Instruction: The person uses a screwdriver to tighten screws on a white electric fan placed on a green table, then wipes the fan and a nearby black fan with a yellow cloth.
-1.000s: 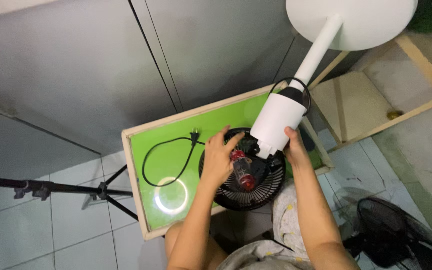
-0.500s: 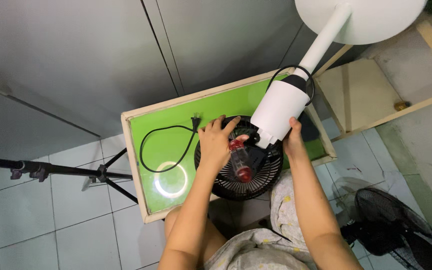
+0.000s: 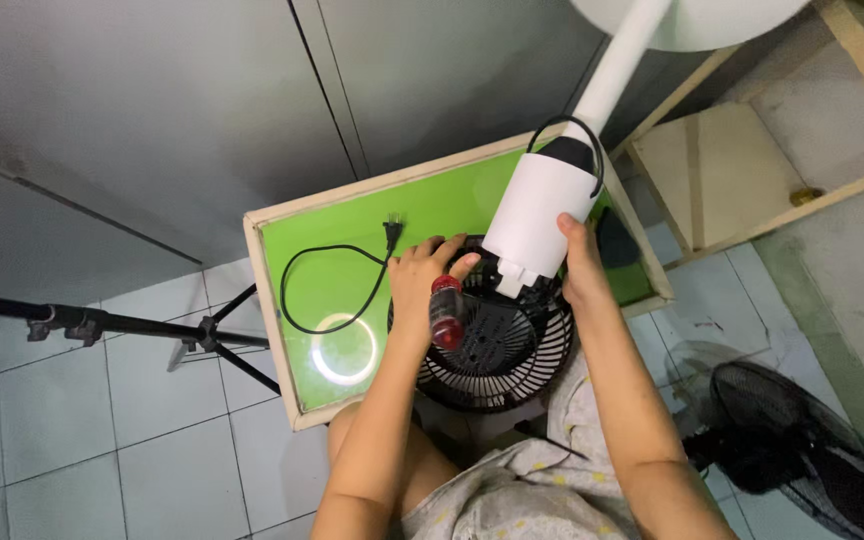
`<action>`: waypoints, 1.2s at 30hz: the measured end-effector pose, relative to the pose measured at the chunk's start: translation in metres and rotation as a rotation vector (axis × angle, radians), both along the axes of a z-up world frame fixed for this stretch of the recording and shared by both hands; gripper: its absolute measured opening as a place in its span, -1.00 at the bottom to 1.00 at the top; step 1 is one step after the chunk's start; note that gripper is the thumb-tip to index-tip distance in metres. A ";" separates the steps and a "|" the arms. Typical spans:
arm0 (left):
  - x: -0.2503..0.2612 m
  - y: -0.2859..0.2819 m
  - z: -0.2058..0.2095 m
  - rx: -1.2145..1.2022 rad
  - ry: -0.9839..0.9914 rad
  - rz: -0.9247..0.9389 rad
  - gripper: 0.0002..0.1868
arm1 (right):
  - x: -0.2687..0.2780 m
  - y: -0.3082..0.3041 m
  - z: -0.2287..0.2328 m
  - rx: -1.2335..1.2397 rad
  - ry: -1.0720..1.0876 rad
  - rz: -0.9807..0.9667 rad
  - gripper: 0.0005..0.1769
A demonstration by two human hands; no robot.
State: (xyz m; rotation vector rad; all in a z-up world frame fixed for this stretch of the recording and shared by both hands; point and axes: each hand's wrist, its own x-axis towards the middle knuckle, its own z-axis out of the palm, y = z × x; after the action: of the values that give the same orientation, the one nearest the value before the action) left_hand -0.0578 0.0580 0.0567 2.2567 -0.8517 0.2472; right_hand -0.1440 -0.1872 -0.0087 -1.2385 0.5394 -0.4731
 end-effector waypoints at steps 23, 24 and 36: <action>0.002 0.028 -0.066 0.197 0.436 -0.402 -0.59 | -0.028 0.002 -0.081 0.162 0.317 0.085 0.06; 0.000 0.026 -0.068 0.208 0.420 -0.400 -0.60 | -0.027 0.002 -0.077 0.121 0.321 0.082 0.06; -0.007 0.027 -0.066 0.231 0.459 -0.349 -0.61 | -0.063 0.089 0.067 -1.105 -0.209 0.141 -0.08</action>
State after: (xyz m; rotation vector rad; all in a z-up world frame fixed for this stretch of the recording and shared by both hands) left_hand -0.0651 0.0854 -0.0092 2.1880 -1.0339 -0.5339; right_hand -0.2066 -0.0982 0.0583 -2.2206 -0.0451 -0.8133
